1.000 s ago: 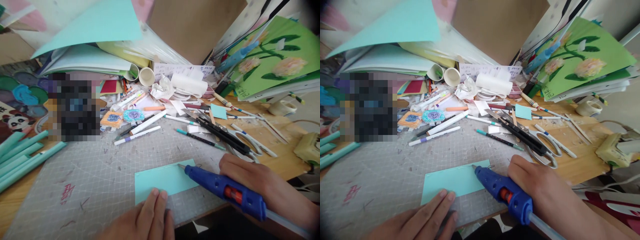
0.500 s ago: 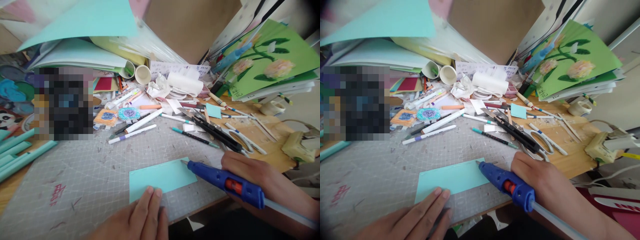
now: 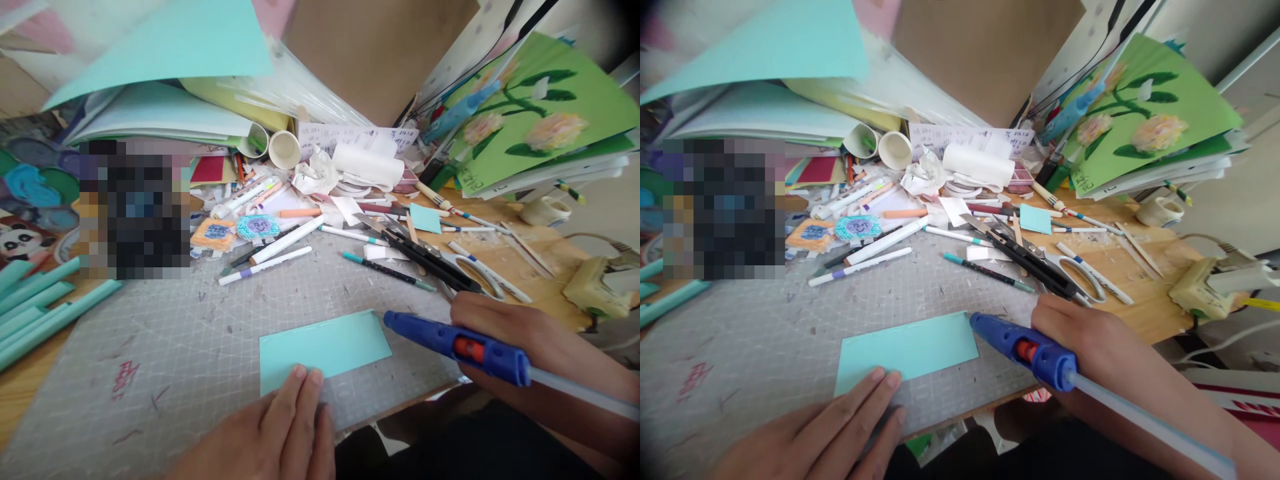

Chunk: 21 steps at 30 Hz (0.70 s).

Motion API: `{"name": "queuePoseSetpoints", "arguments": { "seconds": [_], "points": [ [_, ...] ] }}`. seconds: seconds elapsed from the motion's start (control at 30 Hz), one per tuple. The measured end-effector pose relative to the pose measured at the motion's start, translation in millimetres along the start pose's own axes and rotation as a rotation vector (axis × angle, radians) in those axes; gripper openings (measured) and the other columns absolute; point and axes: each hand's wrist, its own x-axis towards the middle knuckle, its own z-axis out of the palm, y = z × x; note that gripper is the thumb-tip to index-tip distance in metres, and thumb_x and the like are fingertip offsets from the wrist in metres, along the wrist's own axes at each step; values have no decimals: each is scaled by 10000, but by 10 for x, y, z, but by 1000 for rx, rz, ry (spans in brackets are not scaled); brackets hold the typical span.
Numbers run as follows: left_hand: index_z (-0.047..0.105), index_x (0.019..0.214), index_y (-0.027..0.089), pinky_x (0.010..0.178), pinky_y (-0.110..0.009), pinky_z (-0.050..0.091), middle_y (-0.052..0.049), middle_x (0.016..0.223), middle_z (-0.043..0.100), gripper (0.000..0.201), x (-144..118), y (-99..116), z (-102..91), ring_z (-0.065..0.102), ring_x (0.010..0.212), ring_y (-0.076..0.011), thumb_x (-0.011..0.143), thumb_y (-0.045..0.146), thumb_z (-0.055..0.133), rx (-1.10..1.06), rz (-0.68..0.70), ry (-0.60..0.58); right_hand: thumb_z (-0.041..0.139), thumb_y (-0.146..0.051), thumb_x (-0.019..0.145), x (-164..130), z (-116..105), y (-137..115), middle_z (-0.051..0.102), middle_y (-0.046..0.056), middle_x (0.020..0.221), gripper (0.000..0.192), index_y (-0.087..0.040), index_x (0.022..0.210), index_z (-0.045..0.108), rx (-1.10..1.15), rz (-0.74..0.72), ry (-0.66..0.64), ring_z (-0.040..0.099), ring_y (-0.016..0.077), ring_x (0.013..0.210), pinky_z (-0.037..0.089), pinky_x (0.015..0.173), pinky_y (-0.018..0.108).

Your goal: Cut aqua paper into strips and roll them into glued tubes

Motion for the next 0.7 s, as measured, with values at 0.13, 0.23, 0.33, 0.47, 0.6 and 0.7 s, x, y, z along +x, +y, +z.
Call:
{"name": "queuePoseSetpoints", "arguments": {
  "seconds": [0.13,0.23,0.33,0.47,0.6,0.7],
  "points": [
    [593,1083,180,728,-324,548,-54,1045,738,167,27,-18,-55,691,967,-231,966,168,475,32,65,-19,476,-265,891,59,-90,-57,538,-12,680,211,-239,682,467,35,101,-57,528,131,546,392,501,239],
    [591,1114,156,695,-336,574,-92,1079,727,187,42,-17,-131,701,961,-263,939,178,527,27,93,-112,501,-253,840,111,-144,-111,564,2,679,195,-236,649,464,14,174,-93,546,147,564,392,503,255],
    [604,1114,116,658,-344,595,-140,1086,719,222,72,-7,-168,706,958,-293,904,149,542,43,135,-122,547,-208,761,136,-147,-125,574,-4,638,159,-238,621,478,12,201,-59,560,145,537,393,474,249],
    [625,1075,65,632,-377,609,-197,1040,716,247,103,16,-111,715,917,-335,845,113,548,61,161,-58,597,-238,733,149,-140,-84,570,-22,547,161,-257,593,520,42,114,63,537,144,437,385,392,252],
    [622,1081,6,597,-419,614,-276,1054,683,304,86,49,-60,699,935,-398,816,123,528,41,179,-43,651,-194,660,223,-201,-10,622,-27,551,82,-273,647,633,-13,113,59,584,163,446,425,403,264],
    [611,1114,-23,599,-433,619,-317,1077,657,353,77,65,-78,688,955,-417,805,121,522,40,197,-110,705,-180,581,322,-236,56,585,-46,452,98,-268,584,661,-34,130,60,524,140,351,367,341,248]
  ]
}}
